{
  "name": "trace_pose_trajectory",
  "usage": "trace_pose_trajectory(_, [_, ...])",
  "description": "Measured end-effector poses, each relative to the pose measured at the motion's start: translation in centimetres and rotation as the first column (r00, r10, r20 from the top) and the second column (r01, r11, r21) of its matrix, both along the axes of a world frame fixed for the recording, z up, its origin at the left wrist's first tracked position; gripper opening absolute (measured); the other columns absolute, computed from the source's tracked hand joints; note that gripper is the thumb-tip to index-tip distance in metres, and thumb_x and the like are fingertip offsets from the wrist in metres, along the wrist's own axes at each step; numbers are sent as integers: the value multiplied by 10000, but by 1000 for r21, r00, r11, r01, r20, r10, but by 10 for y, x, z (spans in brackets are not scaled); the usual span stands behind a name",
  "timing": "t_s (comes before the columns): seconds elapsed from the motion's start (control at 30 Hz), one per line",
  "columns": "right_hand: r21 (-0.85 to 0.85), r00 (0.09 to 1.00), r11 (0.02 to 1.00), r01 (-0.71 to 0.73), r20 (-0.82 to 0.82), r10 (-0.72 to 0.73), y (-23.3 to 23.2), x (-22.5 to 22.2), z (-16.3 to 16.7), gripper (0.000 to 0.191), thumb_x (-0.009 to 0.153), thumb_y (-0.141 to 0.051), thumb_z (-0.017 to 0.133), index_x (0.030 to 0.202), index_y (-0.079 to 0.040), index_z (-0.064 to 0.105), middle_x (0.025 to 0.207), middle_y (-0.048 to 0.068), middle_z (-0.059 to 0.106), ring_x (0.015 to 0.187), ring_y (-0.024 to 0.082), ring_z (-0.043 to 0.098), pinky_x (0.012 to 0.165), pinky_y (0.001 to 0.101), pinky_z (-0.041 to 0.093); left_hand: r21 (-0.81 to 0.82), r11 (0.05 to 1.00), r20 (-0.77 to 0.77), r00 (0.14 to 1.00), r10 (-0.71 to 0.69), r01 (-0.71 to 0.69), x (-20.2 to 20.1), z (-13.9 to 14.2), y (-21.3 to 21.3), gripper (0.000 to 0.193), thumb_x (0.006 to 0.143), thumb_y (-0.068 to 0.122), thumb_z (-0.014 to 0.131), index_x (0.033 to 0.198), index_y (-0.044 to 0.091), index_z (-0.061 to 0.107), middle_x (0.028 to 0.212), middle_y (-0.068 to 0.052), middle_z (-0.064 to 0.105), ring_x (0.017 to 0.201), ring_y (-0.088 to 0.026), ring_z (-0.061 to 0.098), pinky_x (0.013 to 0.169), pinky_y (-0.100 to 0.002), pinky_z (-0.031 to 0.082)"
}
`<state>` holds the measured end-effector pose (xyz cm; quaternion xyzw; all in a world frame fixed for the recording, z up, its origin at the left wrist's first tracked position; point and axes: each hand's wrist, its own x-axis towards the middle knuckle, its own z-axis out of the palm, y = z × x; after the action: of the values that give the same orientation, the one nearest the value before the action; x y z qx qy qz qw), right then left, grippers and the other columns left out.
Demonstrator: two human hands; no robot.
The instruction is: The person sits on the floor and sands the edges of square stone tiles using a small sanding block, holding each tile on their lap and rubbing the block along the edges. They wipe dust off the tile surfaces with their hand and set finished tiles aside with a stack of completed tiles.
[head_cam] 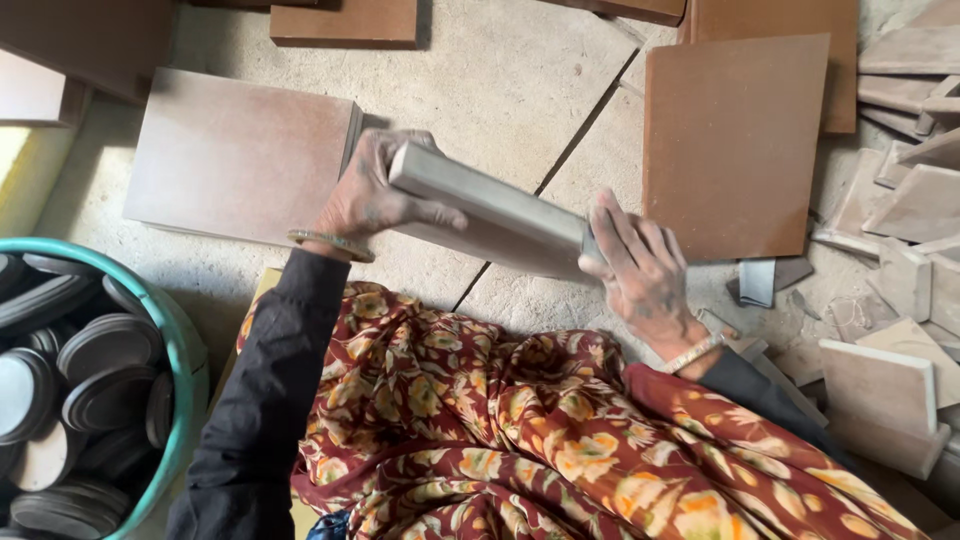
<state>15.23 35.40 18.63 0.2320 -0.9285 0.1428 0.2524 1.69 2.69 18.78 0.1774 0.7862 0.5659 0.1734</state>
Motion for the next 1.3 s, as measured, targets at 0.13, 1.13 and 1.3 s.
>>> trace_pose_trajectory(0.13, [-19,1000,1000,-23,2,23,-32,-21,0,524,1098,-185,497,1600,-111,367,1583,124,501,1131,310,657,958,423,570,20,997,-458,886,73,-72,4,-3,20,935,505,509,992,1160,-15,581,1153,-177,595,1071,-237,630,932,-368,578])
trace_pose_trajectory(1.13, [-334,890,887,319,427,-160,61,40,-91,373,1022,-92,659,1389,-59,603,1452,102,573,1343,264,603,1136,385,507,-14,987,-61,986,157,-158,34,3,-26,511,676,379,944,973,30,717,892,-123,786,727,-215,770,699,-343,663])
trace_pose_trajectory(1.3, [-660,891,624,418,431,-141,56,43,-118,246,1063,-72,562,1272,-32,685,1308,106,698,1215,246,685,1075,368,540,93,987,-91,986,141,-133,46,-4,-29,516,701,338,941,1018,15,694,966,-97,776,817,-180,769,717,-297,671])
